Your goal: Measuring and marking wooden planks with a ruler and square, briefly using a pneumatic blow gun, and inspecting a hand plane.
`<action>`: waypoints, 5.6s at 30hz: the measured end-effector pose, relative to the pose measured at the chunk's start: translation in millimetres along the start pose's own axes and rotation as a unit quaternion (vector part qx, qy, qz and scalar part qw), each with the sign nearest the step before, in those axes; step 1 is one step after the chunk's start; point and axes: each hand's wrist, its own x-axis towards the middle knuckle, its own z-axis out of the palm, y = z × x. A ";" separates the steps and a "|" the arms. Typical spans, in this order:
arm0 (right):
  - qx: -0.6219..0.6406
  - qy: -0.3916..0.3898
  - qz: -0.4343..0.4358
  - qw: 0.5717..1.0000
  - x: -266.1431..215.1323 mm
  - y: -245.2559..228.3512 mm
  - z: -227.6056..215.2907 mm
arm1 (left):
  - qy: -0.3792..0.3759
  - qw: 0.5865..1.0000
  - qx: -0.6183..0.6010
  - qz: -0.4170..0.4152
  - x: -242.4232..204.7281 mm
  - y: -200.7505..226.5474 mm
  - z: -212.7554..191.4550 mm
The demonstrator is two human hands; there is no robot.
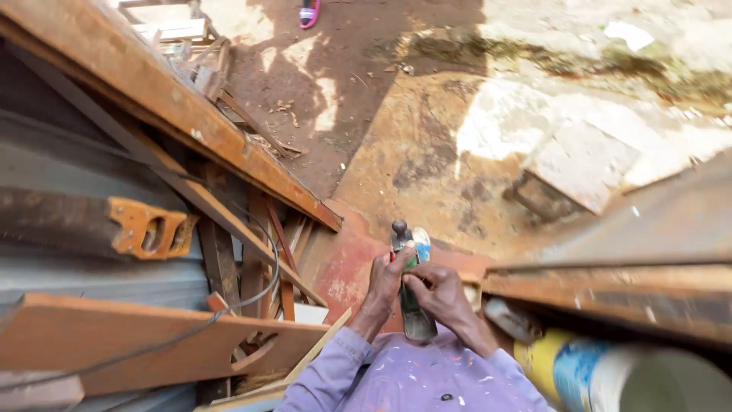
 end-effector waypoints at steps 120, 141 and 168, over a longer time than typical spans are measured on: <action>0.030 -0.564 -0.498 0.658 1308.4 -116.1 617.2 | 0.431 0.537 -0.691 0.219 994.8 428.5 -635.1; -0.012 -0.563 -0.522 0.640 1278.7 -119.7 642.0 | 0.431 0.528 -0.699 0.215 968.3 396.3 -658.3; 0.002 -0.631 -0.326 0.704 1260.5 -117.2 617.9 | 0.394 0.561 -0.683 0.252 934.9 391.2 -682.4</action>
